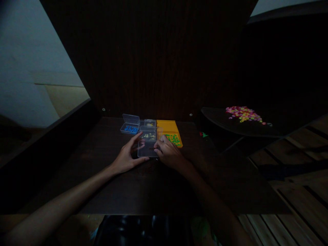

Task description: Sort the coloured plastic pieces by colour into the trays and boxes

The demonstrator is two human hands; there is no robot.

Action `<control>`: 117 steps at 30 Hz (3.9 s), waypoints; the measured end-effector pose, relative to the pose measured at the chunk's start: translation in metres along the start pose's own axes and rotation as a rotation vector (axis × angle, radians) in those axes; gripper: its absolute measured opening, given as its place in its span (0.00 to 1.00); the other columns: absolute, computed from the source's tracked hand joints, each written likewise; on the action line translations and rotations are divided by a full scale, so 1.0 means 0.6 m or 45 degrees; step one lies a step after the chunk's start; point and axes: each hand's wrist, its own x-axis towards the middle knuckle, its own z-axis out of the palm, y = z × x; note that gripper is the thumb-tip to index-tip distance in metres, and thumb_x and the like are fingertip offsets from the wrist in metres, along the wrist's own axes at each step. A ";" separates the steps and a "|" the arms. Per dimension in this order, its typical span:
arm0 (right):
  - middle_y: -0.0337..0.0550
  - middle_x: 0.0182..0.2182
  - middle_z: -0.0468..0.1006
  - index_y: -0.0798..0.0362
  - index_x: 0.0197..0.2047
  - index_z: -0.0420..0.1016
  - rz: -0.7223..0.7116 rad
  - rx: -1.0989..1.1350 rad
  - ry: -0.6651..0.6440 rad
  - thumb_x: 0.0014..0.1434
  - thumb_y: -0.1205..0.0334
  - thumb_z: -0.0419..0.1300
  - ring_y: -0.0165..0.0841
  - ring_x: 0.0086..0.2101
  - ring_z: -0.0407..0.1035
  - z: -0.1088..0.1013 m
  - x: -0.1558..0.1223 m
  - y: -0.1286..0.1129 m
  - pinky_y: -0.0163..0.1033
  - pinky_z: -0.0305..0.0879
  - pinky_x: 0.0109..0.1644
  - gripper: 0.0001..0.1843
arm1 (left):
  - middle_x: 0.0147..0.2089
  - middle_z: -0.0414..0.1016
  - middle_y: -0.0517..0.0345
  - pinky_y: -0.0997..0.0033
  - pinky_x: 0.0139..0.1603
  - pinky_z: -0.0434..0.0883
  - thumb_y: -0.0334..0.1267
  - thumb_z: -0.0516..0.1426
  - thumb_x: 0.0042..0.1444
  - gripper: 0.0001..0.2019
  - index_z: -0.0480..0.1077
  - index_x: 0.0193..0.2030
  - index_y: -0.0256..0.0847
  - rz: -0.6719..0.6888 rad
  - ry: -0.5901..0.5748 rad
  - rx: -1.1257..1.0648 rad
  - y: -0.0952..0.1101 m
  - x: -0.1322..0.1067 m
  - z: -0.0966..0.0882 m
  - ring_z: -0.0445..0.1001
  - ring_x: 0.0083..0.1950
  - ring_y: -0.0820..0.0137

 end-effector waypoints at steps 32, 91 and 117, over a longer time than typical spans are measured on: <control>0.42 0.37 0.76 0.52 0.43 0.77 -0.205 0.258 -0.415 0.60 0.70 0.61 0.34 0.39 0.71 0.006 -0.011 0.056 0.39 0.64 0.46 0.08 | 0.56 0.70 0.49 0.43 0.66 0.67 0.41 0.69 0.48 0.44 0.52 0.69 0.47 -0.126 0.210 -0.084 -0.019 0.011 -0.034 0.71 0.62 0.57; 0.45 0.39 0.72 0.54 0.40 0.75 -0.206 0.053 -0.215 0.69 0.62 0.51 0.34 0.39 0.69 0.025 -0.011 0.055 0.38 0.67 0.45 0.12 | 0.59 0.69 0.47 0.46 0.65 0.68 0.45 0.68 0.49 0.42 0.53 0.67 0.46 -0.110 0.548 0.005 -0.029 0.018 -0.020 0.71 0.62 0.57; 0.46 0.42 0.76 0.52 0.46 0.79 -0.240 0.027 -0.141 0.68 0.64 0.54 0.34 0.39 0.72 0.039 -0.013 0.080 0.37 0.68 0.43 0.12 | 0.59 0.71 0.46 0.49 0.62 0.73 0.44 0.68 0.49 0.42 0.53 0.68 0.45 -0.013 0.483 0.261 -0.052 0.003 -0.037 0.75 0.59 0.58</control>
